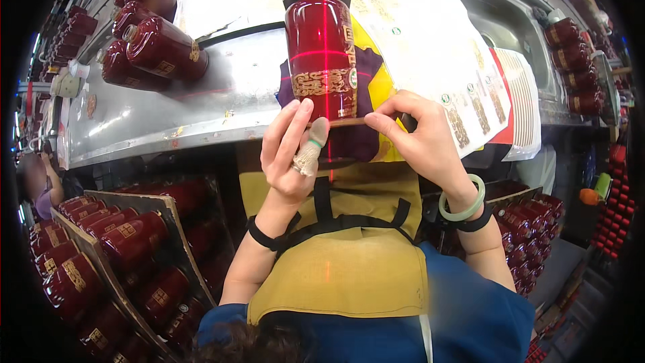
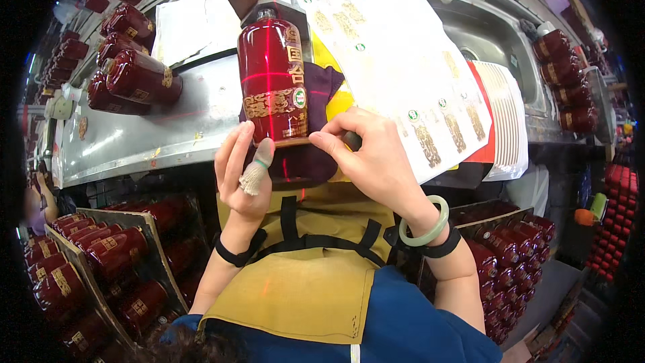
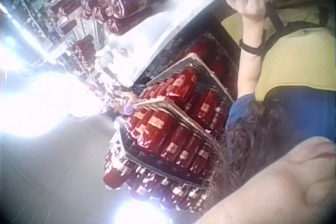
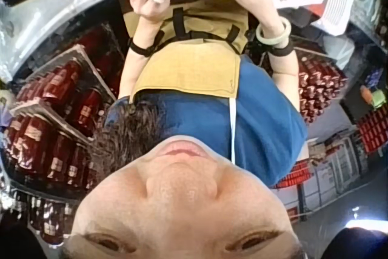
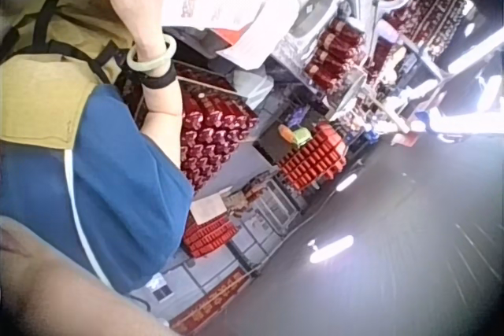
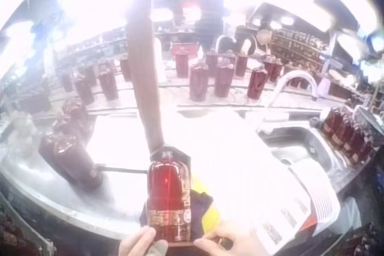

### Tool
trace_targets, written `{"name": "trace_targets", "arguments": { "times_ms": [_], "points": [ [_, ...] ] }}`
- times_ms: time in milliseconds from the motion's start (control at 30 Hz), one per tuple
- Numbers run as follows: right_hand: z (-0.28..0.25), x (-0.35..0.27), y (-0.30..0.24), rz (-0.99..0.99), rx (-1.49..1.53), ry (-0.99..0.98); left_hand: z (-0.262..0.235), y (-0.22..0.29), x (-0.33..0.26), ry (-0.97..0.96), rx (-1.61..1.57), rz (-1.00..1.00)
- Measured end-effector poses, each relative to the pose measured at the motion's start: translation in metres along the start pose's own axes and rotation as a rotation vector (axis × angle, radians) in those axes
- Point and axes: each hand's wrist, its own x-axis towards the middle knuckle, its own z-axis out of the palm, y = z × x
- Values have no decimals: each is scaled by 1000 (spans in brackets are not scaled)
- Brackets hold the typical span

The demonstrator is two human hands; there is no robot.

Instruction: Applying labels to red bottles and inspecting them on a factory production line.

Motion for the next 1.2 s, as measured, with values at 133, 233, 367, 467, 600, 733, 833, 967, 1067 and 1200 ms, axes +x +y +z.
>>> {"name": "trace_targets", "arguments": {
  "times_ms": [133,233,367,467,600,733,833,967,1067,1200],
  "points": [
    [2,2,2,-32,-17,6,0,4,4,-41,106,20],
    [4,2,3,-45,26,22,0,-1,5,-64,-36,-45],
    [6,1,3,-32,29,26,-2,-5,-3,-5,-128,-157],
    [7,2,5,-66,31,13,-2,-6,-9,0,-129,-140],
    [6,2,8,-44,49,10,-1,-5,-7,-18,-26,-23],
    [5,2,9,-22,35,10,2,5,-2,20,111,55],
    [6,3,8,-30,36,19,0,6,0,-86,46,33],
    [7,1,5,-42,33,16,0,-3,-2,-32,-51,-77],
    [7,0,4,-20,25,-20,1,-6,-8,27,-106,-134],
    [8,2,4,-63,44,12,-3,-6,-10,-4,-48,-96]
  ]
}}
